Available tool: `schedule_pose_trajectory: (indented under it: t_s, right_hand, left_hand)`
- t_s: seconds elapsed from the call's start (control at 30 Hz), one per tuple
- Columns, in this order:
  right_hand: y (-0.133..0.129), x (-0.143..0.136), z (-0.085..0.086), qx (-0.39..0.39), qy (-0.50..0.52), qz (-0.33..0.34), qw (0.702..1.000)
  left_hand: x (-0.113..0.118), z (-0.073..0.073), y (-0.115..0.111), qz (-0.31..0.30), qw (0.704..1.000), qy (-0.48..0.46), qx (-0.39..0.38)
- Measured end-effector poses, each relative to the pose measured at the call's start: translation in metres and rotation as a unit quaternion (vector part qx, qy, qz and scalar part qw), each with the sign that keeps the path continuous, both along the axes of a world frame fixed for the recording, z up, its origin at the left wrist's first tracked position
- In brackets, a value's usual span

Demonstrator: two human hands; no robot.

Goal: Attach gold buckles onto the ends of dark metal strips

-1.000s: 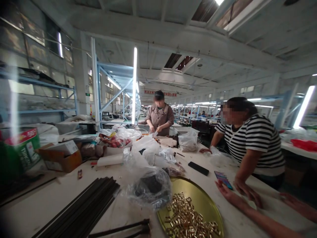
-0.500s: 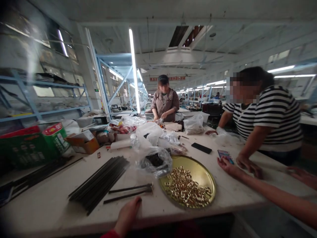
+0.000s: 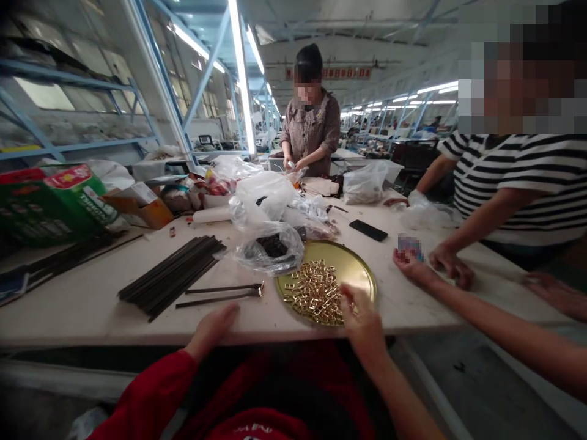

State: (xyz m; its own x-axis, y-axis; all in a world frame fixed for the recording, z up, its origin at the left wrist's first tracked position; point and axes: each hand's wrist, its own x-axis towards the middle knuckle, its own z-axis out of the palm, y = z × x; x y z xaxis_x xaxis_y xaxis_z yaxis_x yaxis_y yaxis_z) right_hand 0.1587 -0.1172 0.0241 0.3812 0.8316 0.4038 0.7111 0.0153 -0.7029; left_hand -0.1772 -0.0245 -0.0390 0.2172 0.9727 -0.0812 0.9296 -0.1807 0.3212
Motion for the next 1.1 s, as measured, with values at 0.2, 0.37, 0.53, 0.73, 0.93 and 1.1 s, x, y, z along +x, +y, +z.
schedule_pose_trajectory:
  t_s: [0.2, 0.37, 0.53, 0.73, 0.93, 1.1]
  right_hand:
    - [0.023, -0.006, -0.054, 0.048, -0.044, 0.089, 0.994]
    - [0.050, 0.016, -0.062, -0.011, -0.056, 0.045, 0.997]
    - [0.061, 0.011, -0.064, -0.023, -0.065, 0.052, 0.996]
    - [0.056, -0.019, -0.039, 0.002, -0.086, 0.090, 0.992]
    - [0.049, -0.050, -0.035, -0.009, -0.093, 0.161, 0.983]
    - [0.044, -0.054, -0.040, -0.013, -0.086, 0.175, 0.981]
  left_hand:
    - [-0.004, -0.009, 0.010, -0.013, 1.000, -0.003, -0.007]
    - [-0.005, -0.012, 0.013, -0.007, 1.000, -0.005, -0.018]
    - [-0.004, -0.007, 0.015, -0.011, 1.000, -0.017, -0.023]
    - [-0.014, -0.020, 0.026, -0.004, 0.999, -0.017, -0.050]
    - [-0.018, -0.029, 0.030, -0.021, 0.999, -0.041, -0.005]
    - [-0.014, -0.020, 0.026, -0.010, 1.000, -0.030, 0.000]
